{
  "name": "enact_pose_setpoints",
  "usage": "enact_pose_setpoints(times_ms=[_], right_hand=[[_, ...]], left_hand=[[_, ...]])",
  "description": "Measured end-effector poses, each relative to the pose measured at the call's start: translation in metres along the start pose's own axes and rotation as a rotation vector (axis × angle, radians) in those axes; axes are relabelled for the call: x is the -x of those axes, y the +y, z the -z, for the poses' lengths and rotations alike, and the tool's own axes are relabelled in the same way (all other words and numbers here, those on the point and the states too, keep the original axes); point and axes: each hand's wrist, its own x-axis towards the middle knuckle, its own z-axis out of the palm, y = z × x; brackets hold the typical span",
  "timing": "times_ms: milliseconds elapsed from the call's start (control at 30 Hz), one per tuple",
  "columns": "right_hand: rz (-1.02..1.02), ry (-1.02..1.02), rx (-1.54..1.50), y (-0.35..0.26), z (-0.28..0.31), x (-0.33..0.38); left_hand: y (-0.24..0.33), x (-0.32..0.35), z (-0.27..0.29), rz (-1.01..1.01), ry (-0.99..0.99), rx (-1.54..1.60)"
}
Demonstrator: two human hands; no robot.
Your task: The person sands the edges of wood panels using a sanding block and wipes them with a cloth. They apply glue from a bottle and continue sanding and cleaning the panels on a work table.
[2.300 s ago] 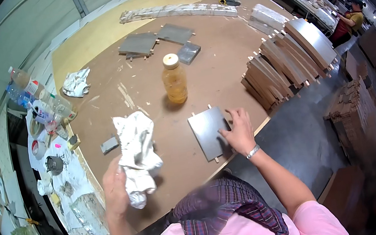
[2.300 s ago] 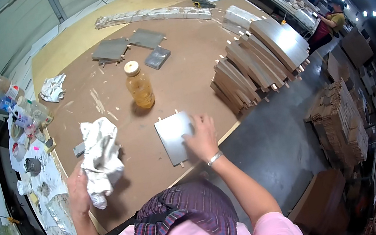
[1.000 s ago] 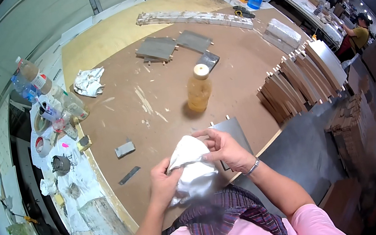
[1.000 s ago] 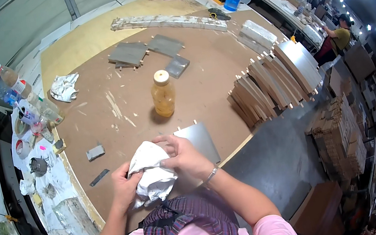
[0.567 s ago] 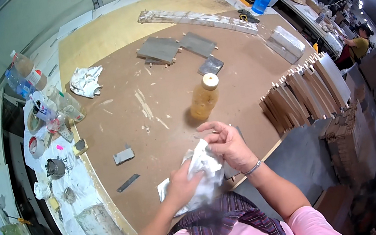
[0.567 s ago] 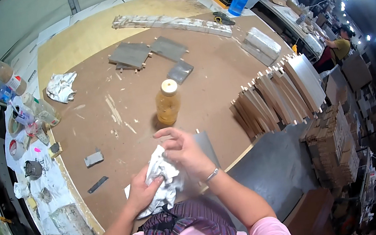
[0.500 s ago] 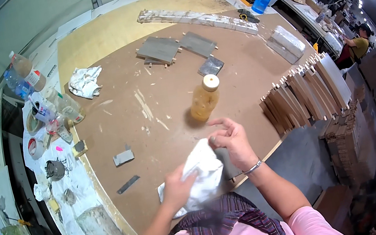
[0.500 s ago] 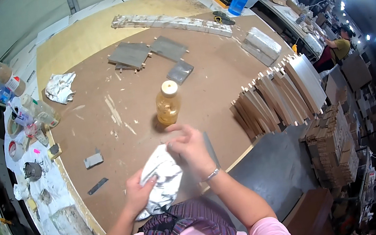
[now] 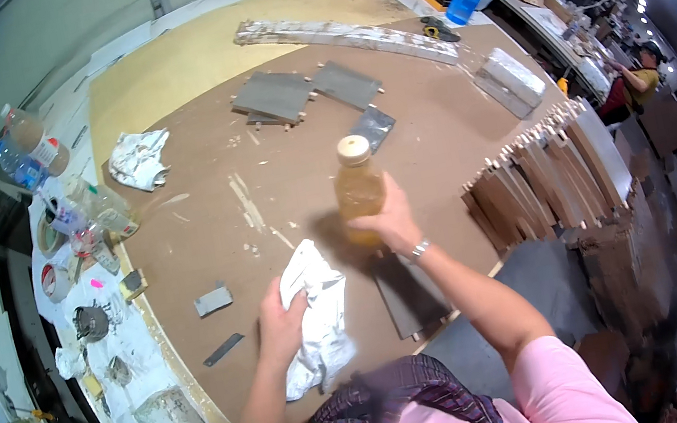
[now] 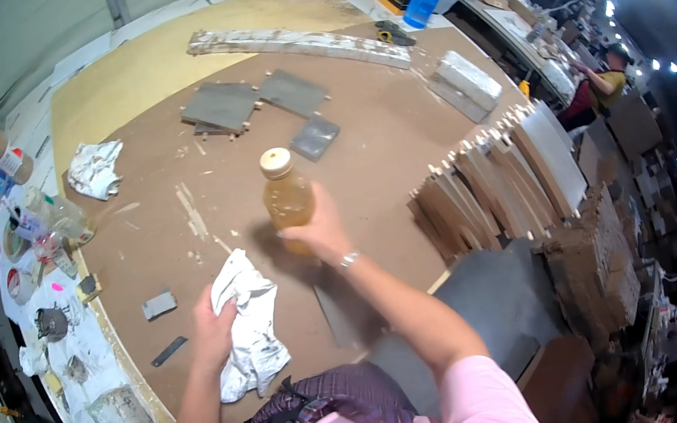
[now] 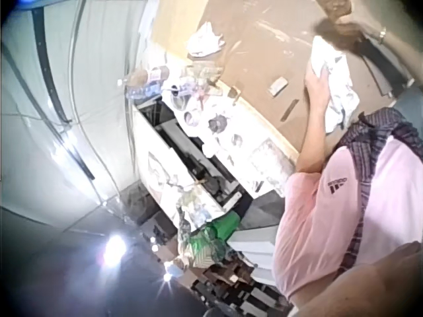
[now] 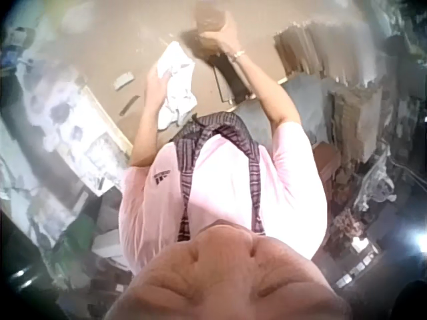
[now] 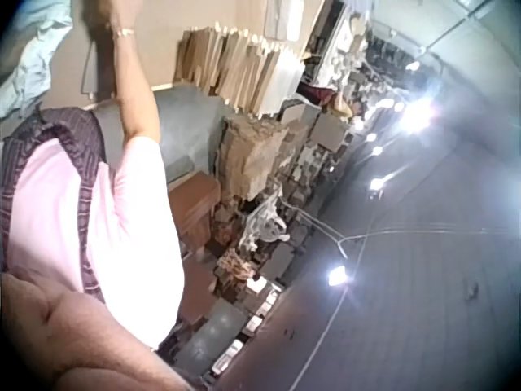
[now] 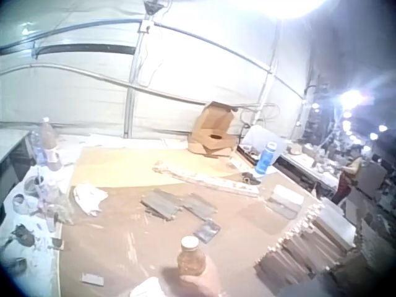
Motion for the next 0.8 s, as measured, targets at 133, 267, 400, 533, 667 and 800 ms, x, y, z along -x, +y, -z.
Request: enact_pose_setpoints(times_ms=[133,267,400,533,667,800], right_hand=[[0.049,-0.153,0.313,-0.046,0.026,0.027],[0.044,-0.239,0.592,-0.064,0.041,0.053],[0.153,-0.272,0.854,-0.068,0.043,0.062],[0.279,-0.251,0.916,-0.06,0.042,0.066],[0.319,-0.23,0.968,-0.063,0.041,0.068],[0.345,-0.217,1.039,-0.071,0.043,0.067]], left_hand=[[-0.023,-0.013,0.0,-0.122,0.03,0.031],[-0.013,-0.012,-0.012,-0.189,0.036,0.048],[0.002,-0.002,-0.017,-0.121,-0.063,0.04],[0.005,0.008,-0.024,-0.007,-0.109,0.278],[-0.008,0.005,-0.017,0.181,-0.111,0.621],[-0.013,0.006,-0.014,0.151,-0.094,0.605]])
